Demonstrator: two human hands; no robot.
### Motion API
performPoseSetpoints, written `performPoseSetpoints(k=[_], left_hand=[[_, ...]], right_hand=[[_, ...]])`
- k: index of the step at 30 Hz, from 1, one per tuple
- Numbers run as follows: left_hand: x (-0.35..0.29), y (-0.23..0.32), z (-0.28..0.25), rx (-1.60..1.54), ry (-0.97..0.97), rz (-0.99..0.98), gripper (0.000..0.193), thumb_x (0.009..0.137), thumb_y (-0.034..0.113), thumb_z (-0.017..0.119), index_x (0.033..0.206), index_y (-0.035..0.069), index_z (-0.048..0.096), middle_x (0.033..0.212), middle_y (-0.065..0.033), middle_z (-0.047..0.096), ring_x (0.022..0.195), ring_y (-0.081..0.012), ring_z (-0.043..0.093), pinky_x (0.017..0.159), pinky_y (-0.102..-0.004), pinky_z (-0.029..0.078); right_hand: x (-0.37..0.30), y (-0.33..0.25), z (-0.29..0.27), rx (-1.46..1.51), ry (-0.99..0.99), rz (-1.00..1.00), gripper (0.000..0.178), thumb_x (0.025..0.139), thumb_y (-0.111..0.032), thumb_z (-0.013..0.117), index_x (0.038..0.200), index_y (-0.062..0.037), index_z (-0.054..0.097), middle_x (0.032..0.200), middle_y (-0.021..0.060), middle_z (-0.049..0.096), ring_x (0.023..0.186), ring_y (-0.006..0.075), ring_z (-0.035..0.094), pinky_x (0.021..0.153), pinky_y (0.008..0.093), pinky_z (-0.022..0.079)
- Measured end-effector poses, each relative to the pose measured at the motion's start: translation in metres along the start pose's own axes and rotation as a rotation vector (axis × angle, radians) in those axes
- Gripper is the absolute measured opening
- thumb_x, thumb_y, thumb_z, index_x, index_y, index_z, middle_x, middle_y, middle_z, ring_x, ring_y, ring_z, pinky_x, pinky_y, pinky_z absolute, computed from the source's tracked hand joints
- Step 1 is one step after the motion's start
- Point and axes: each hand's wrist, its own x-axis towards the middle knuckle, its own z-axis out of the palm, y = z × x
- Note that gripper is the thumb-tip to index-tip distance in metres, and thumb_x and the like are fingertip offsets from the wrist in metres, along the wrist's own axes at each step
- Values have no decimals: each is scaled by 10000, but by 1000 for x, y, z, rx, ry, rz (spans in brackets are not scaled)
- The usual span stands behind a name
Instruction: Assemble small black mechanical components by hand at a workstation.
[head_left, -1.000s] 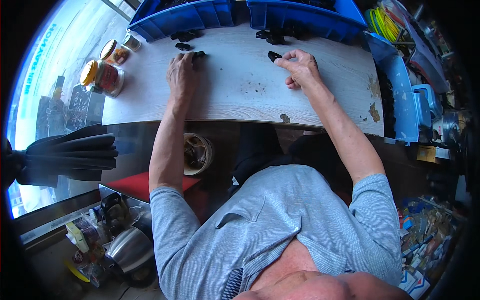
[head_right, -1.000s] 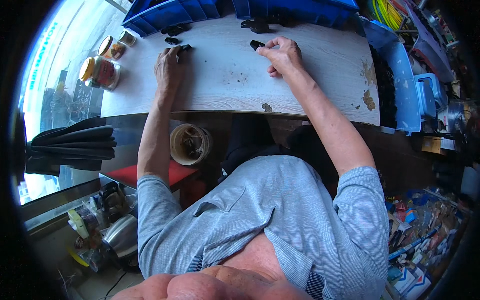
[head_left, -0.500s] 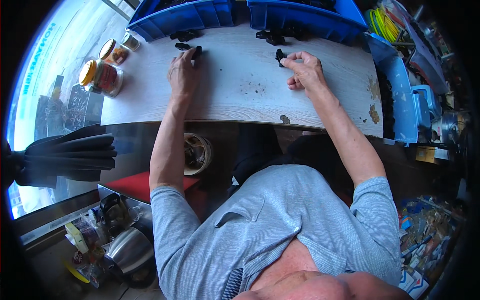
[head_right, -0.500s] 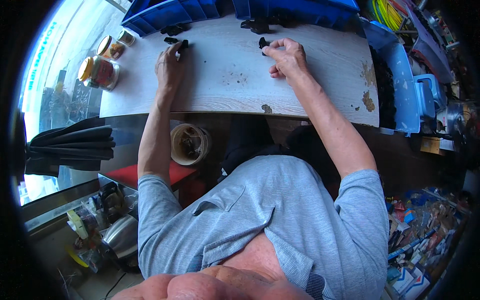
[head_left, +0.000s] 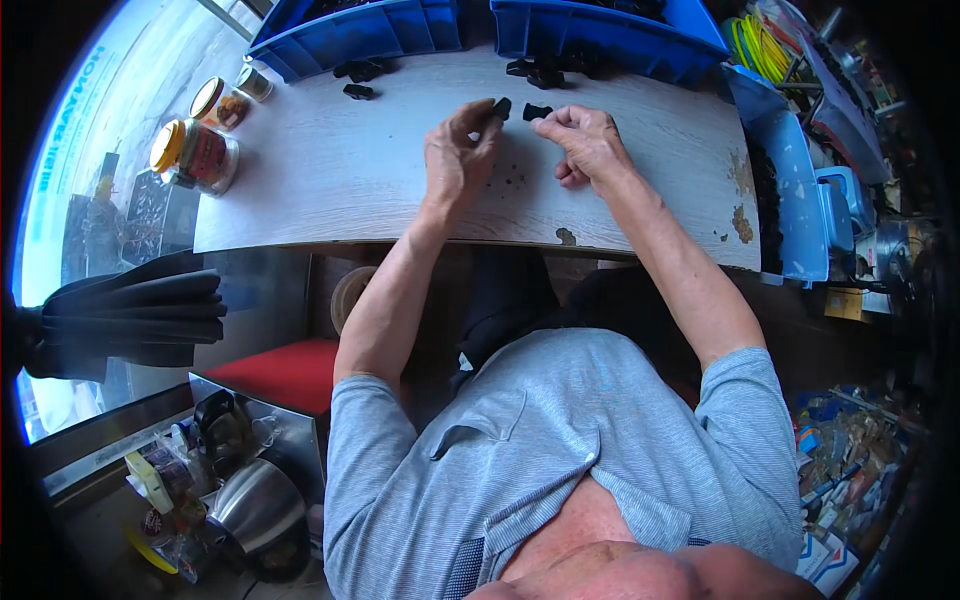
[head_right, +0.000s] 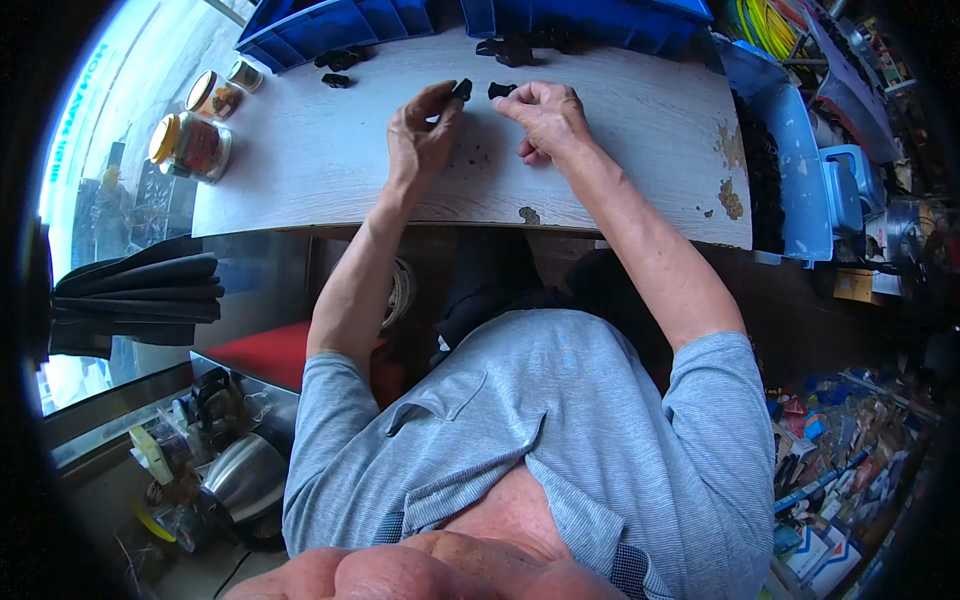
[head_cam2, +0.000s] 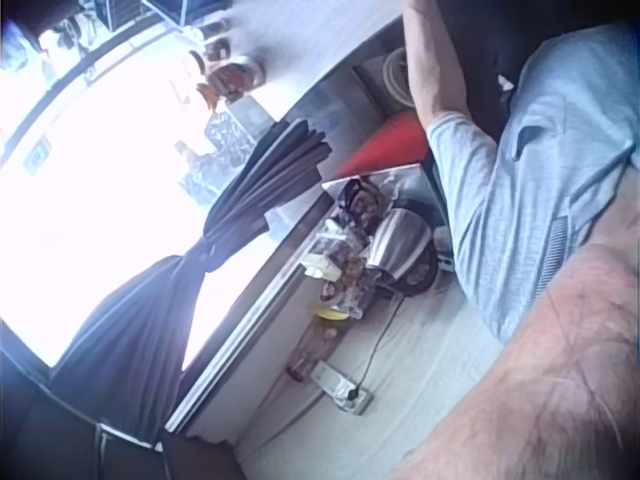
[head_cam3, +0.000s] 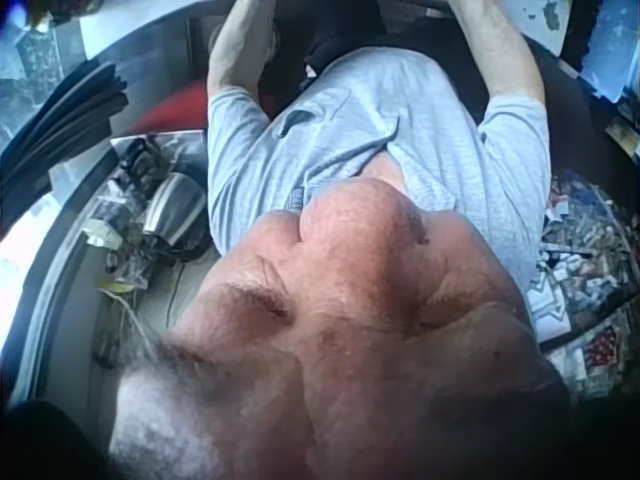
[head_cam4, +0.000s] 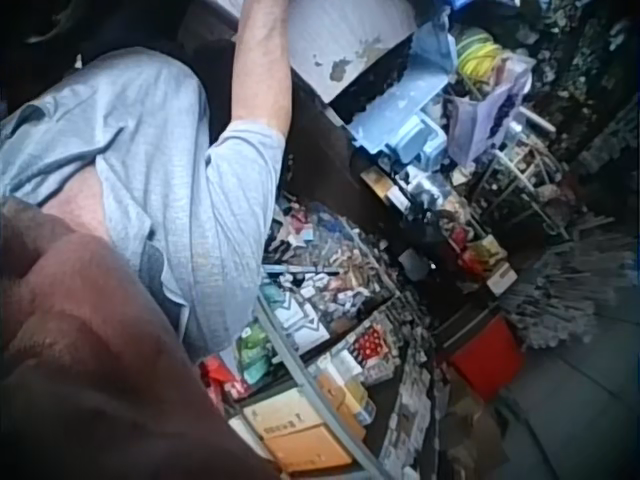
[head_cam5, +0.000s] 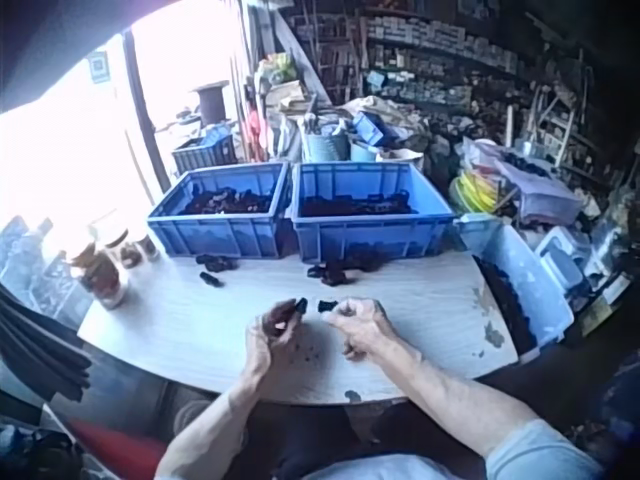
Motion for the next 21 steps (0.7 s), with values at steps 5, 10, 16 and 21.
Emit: performPoseSetpoints(k=[5, 10, 16, 21], left_hand=[[-2, -12, 1, 41, 17, 135, 286, 936, 152, 692, 1196, 34, 708, 1027, -141, 759, 884, -207, 733, 762, -315, 568], [-4, -9, 4, 22, 3, 106, 255, 916, 113, 695, 1158, 35, 710, 1003, -163, 750, 823, -241, 748, 699, -331, 580], [-6, -8, 2, 114, 20, 284, 275, 929, 70, 685, 1203, 43, 698, 1038, -132, 744, 844, -162, 719, 682, -279, 577], [-3, -2, -1, 313, -30, 418, 315, 905, 2, 674, 1210, 75, 695, 1051, -101, 731, 817, -192, 730, 672, -280, 586]], right_hand=[[7, 5, -2, 6, 114, -72, 363, 856, -209, 772, 1163, -71, 636, 669, 31, 593, 473, 113, 567, 394, 287, 510], [25, 1, -2, -146, 98, 28, 400, 840, -171, 775, 1220, -126, 659, 809, 82, 695, 529, 126, 636, 456, 281, 565], [22, -3, -3, -158, 84, 38, 283, 890, -225, 727, 1140, -101, 678, 666, 31, 580, 459, 128, 564, 377, 288, 491], [14, -8, -14, -102, -75, 93, 331, 884, -254, 736, 1155, -77, 667, 654, 12, 573, 477, 122, 591, 389, 277, 503]])
